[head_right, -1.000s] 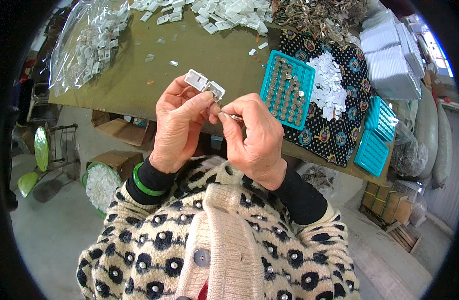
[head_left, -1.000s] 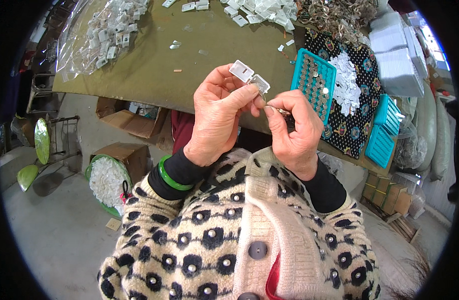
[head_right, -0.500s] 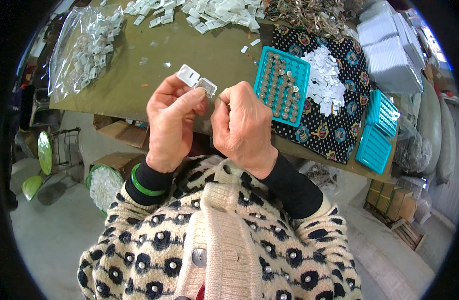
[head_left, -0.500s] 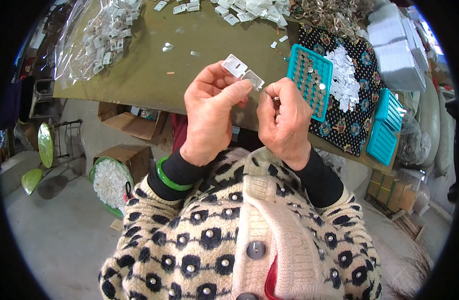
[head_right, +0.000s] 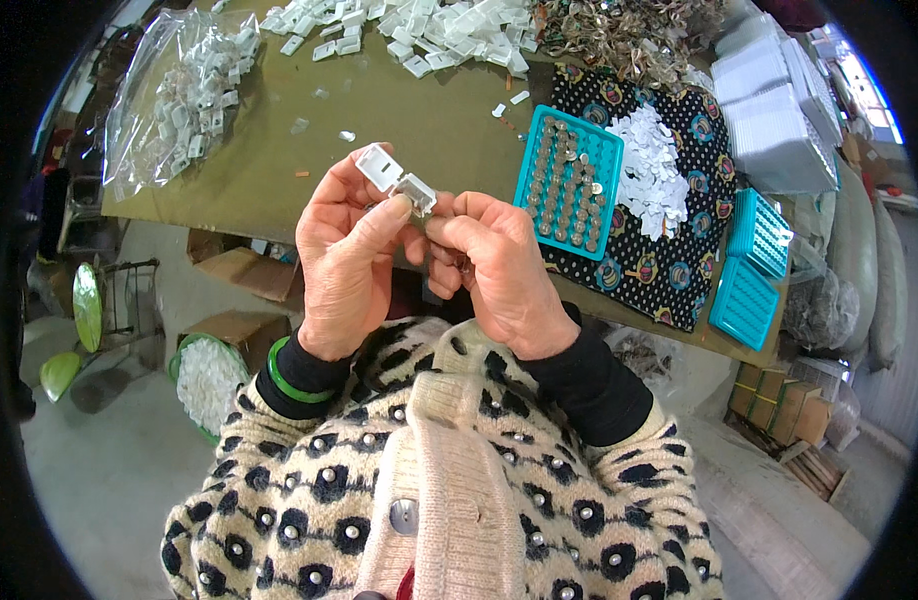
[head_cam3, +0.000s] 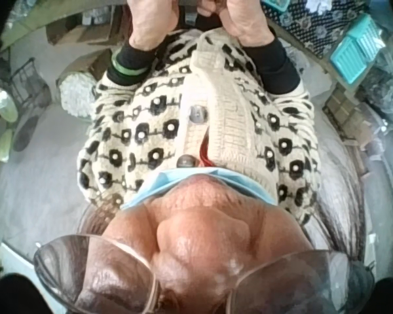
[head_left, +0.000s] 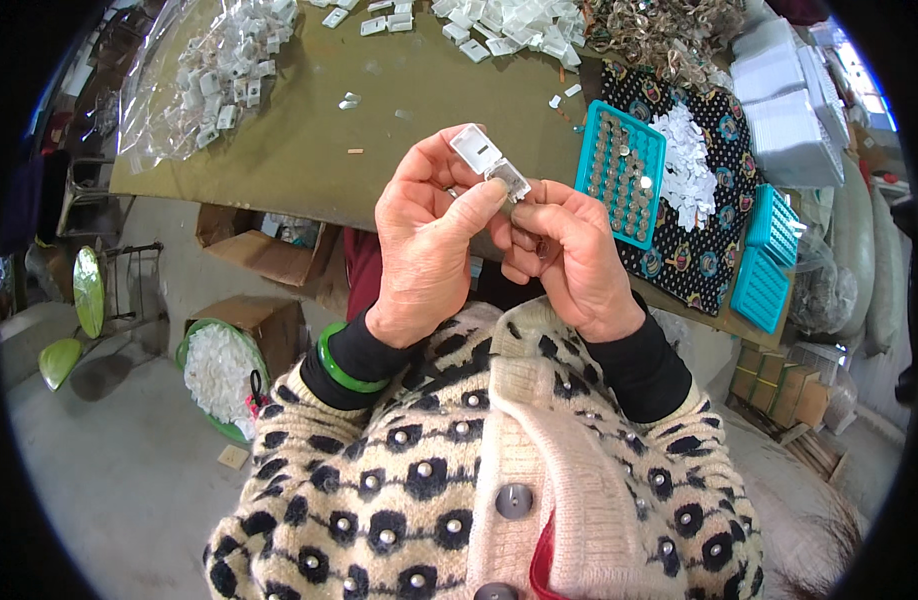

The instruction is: The person opens a plastic bag of small metal parts, then repeatedly picks white plastic housings and metal components from the table, inserts the metal parts into the housings, and places the assembled units back on the table. The person works one unit at a time with both hands.

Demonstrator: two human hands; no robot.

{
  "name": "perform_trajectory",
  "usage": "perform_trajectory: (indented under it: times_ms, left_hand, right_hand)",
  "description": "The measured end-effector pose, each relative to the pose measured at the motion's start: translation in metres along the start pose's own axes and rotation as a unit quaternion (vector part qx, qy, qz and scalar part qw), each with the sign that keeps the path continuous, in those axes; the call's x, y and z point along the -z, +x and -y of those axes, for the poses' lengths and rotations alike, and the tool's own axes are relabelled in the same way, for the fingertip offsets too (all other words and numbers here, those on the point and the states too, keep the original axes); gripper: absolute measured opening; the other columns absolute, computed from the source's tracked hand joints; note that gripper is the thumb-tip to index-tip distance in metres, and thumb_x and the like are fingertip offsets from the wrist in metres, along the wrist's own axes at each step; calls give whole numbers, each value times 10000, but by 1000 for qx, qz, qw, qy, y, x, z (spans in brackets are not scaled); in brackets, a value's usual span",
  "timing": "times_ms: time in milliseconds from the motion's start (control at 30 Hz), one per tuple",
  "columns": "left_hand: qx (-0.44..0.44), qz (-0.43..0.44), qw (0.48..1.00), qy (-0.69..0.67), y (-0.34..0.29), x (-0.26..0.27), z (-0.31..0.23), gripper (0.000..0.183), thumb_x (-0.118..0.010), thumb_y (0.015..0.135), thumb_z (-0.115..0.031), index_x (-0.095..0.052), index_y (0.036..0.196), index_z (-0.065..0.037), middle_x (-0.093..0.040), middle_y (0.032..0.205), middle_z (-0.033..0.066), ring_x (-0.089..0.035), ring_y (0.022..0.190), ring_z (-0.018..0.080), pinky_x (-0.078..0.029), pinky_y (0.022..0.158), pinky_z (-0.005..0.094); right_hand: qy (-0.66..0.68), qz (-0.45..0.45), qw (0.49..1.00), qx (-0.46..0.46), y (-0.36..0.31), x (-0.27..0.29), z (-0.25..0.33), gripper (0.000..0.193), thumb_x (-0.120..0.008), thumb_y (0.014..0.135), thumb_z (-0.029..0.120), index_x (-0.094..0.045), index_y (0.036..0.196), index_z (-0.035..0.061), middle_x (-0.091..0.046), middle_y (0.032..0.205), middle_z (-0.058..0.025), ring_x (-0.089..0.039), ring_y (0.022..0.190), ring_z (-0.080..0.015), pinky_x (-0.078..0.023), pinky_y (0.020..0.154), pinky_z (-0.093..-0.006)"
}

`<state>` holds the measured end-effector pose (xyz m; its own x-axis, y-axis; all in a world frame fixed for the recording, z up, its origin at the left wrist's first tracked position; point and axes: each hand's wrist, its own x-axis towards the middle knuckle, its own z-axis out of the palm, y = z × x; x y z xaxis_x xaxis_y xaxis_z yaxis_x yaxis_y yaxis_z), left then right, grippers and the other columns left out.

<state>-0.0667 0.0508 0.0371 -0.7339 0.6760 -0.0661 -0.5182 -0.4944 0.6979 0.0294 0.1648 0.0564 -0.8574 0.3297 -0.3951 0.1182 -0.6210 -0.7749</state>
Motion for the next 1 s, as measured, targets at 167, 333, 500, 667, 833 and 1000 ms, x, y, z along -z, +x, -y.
perform_trajectory:
  times_ms: [167, 333, 500, 667, 833, 1000]
  left_hand:
    - [-24, 22, 999, 14, -6, 0, -7, 309, -594, 914, 41, -503, 1209, 55, -636, 977, 124, -686, 814, 208, -580, 686, 313]
    - [-180, 74, 958, 212, -14, 4, 4, 159, -642, 860, 104, -629, 1002, 33, -585, 873, 39, -590, 781, 106, -488, 693, 219]
    - [-198, 93, 940, 261, -19, 6, 12, 199, -634, 844, 139, -649, 1015, 39, -555, 880, 42, -581, 778, 121, -486, 669, 224]
    - [151, 61, 986, 32, -19, 6, -5, 155, -607, 905, 51, -587, 1059, 53, -597, 903, 56, -670, 807, 169, -621, 740, 347]
    - [213, 60, 975, 3, -10, 1, -7, 176, -590, 913, 22, -571, 1086, 51, -630, 917, 75, -649, 761, 142, -627, 725, 368]
    - [195, 42, 979, 30, -5, -8, -4, 169, -535, 888, 55, -568, 1054, 40, -619, 909, 63, -614, 719, 121, -628, 731, 381]
  right_hand:
    - [-166, -47, 966, 195, -15, -16, -6, 110, -521, 930, 3, -539, 1031, -35, -637, 908, -76, -592, 808, -93, -496, 741, -228]
    - [-213, -84, 947, 223, -13, -18, -15, 118, -560, 864, -32, -564, 980, -13, -613, 880, -50, -580, 776, -96, -484, 675, -249]
    - [-289, -63, 921, 253, -14, -5, -15, 87, -594, 834, -16, -579, 920, -16, -612, 825, -90, -586, 716, -136, -478, 625, -284]
    - [-558, -195, 681, 433, -18, 36, 13, 51, -604, 902, 24, -614, 939, -10, -594, 807, -131, -603, 700, -277, -484, 616, -343]
    - [-688, -264, 505, 449, 6, 89, 37, 77, -610, 914, 49, -640, 952, -12, -597, 822, -129, -605, 700, -286, -486, 632, -366]
    - [-714, -212, 534, 400, 14, 104, 45, 61, -630, 885, 48, -623, 907, -9, -592, 835, -126, -606, 729, -293, -486, 666, -377]
